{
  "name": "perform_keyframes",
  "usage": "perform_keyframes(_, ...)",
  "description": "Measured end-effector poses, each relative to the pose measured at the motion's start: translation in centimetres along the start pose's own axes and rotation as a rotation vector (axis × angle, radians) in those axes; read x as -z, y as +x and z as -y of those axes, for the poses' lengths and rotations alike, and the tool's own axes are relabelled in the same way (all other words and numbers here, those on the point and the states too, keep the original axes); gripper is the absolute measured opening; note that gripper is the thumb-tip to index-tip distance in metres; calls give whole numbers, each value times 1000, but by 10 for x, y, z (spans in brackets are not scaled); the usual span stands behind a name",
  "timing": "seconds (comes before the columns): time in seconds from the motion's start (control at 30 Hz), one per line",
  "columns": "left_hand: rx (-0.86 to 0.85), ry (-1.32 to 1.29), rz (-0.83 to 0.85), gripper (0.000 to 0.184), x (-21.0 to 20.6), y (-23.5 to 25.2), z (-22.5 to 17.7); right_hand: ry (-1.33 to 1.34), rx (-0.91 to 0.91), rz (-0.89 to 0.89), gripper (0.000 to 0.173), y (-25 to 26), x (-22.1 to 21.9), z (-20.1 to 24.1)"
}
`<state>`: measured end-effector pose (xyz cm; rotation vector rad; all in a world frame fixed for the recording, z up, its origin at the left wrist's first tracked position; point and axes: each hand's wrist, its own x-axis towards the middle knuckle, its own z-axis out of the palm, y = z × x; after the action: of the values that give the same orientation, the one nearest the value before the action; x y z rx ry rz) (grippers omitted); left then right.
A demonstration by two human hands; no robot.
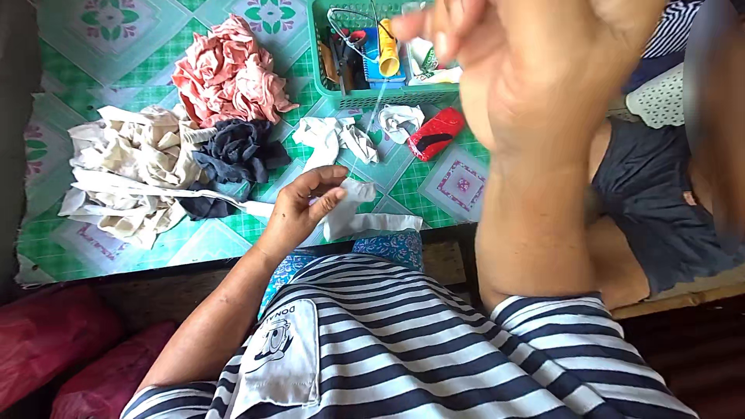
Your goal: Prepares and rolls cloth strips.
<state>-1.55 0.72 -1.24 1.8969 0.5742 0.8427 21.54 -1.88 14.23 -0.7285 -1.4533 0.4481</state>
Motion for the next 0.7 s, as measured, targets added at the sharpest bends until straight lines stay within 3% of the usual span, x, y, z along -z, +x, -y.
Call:
perform_keyframes(0.13, -42, 516, 63, 33, 24, -36, 45, -373, -204, 403, 22, -68, 33, -2)
perform_keyframes(0.23, -48, 687, 76, 36, 28, -63, 64, -676, -490, 611, 24, -148, 39, -31)
perform_keyframes(0.3, -63, 760, 35, 33, 24, -70, 71, -838, -607, 702, 36, -189, 36, -48)
perform_keyframes(0.4, -114, 829, -28, 23, 14, -70, 81, -999, -502, 681, 27, -229, 31, -67)
perform_keyframes(0.5, -123, 806, -85, 20, 18, -61, 84, -1048, -409, 594, 17, -228, 40, -75)
perform_keyframes(0.6, 41, 651, -148, 24, 47, -50, 72, -1113, -453, 527, 18, -207, 67, -75)
perform_keyframes(0.7, 69, 664, -236, 27, 87, -48, 68, -1222, -461, 404, 20, -193, 96, -78)
